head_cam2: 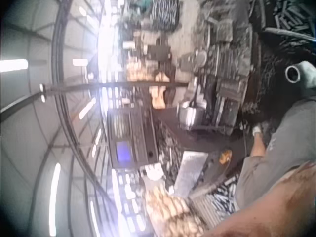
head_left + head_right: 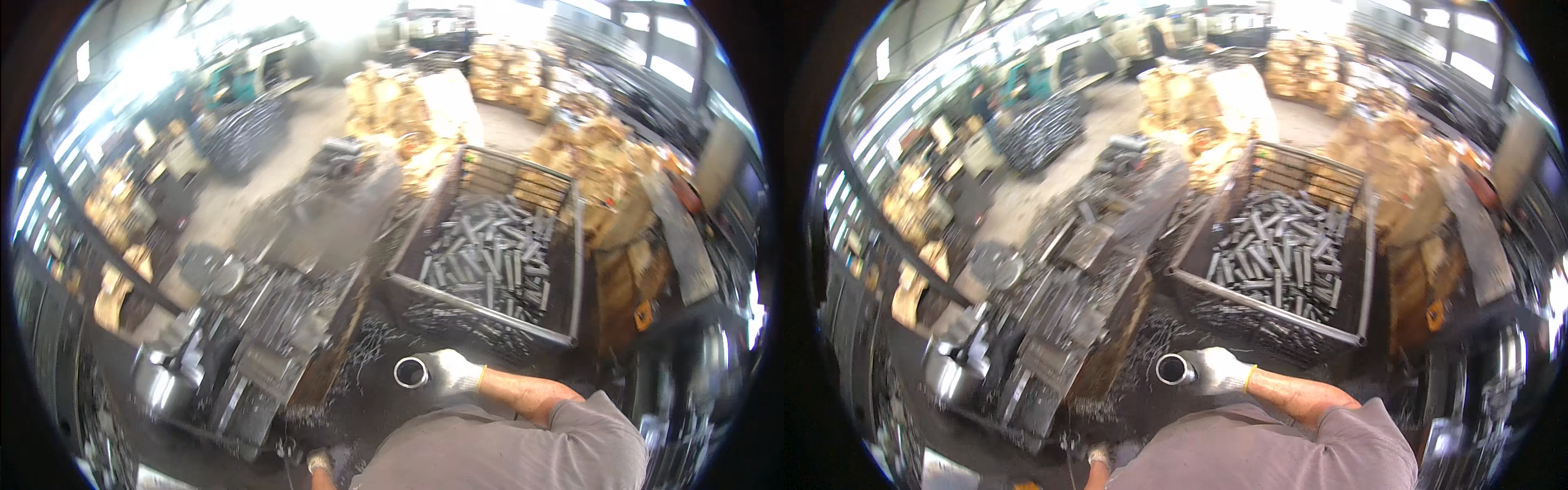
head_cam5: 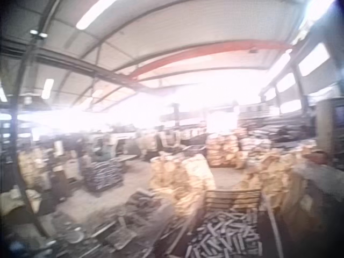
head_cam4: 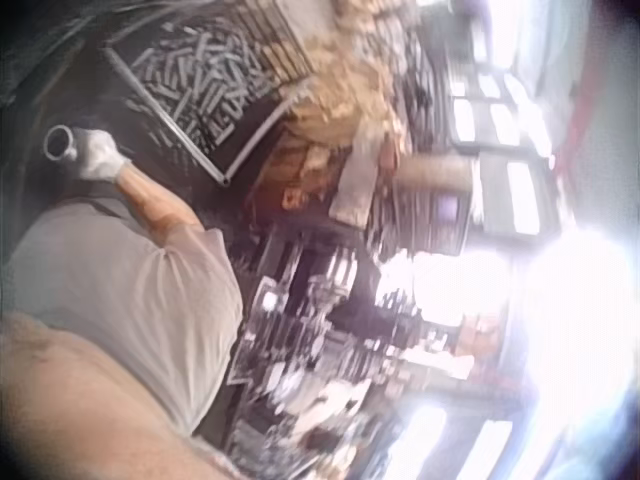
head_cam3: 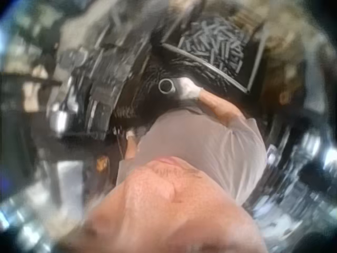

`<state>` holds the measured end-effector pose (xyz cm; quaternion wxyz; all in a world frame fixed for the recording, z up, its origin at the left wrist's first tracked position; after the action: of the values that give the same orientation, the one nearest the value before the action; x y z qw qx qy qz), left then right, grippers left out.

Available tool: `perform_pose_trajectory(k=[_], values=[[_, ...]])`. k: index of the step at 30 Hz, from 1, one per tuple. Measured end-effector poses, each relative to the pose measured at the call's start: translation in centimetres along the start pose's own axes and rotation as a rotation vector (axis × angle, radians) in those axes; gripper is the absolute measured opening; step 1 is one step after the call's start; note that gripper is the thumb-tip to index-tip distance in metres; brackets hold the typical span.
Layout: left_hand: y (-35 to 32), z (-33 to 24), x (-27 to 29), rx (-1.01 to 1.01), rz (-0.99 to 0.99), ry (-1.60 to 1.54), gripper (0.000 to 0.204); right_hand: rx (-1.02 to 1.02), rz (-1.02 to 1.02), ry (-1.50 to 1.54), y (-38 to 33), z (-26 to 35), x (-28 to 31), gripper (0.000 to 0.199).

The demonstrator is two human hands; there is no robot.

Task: The person repeatedly loads cylindrical metal parts into a lathe, operates the machine to machine the parts, and then removes the finished pieces, placing them into a wire basket. The cycle of loading, machining, and unloading continues throughout the clip.

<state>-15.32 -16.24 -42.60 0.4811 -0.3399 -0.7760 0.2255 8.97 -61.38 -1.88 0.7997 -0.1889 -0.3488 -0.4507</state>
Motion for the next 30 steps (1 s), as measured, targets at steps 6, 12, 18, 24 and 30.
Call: perform_pose_trajectory(k=[6, 12, 18, 24, 30], values=[[-6.1, 14.7, 0.7, 0.473, -0.142, -0.936, 0.028, 0.248, 0.227, 0.139, 12.6, 5.0, -3.7, 0.055], [-13.1, 14.9, 1.6, 0.985, -1.144, -0.822, 0.058, 0.443, 0.265, 0.118, 24.4, 5.8, -9.0, 0.043], [-19.3, 5.6, 12.0, 0.791, -1.693, -0.668, 0.067, 0.562, 0.287, 0.131, 31.9, 4.8, -11.2, 0.062], [-18.0, 4.6, 15.3, 0.269, -1.775, -0.232, 0.058, 0.648, 0.526, 0.029, 35.4, 4.9, -9.5, 0.067], [-17.1, 8.6, 15.9, -0.058, -0.988, -1.448, 0.033, 0.577, 0.676, 0.052, 42.7, 8.2, -0.3, 0.045]])
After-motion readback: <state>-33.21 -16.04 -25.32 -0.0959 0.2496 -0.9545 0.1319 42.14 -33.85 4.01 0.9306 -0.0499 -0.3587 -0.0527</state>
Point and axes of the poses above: each hand's wrist, its own y-axis towards the middle knuckle, its own x-axis out of the back of the hand, z = x × y, the point moved 1 cm from there along y, towards the middle knuckle, and after that the axes turned 11 degrees about -z, right-handed, at the moved point
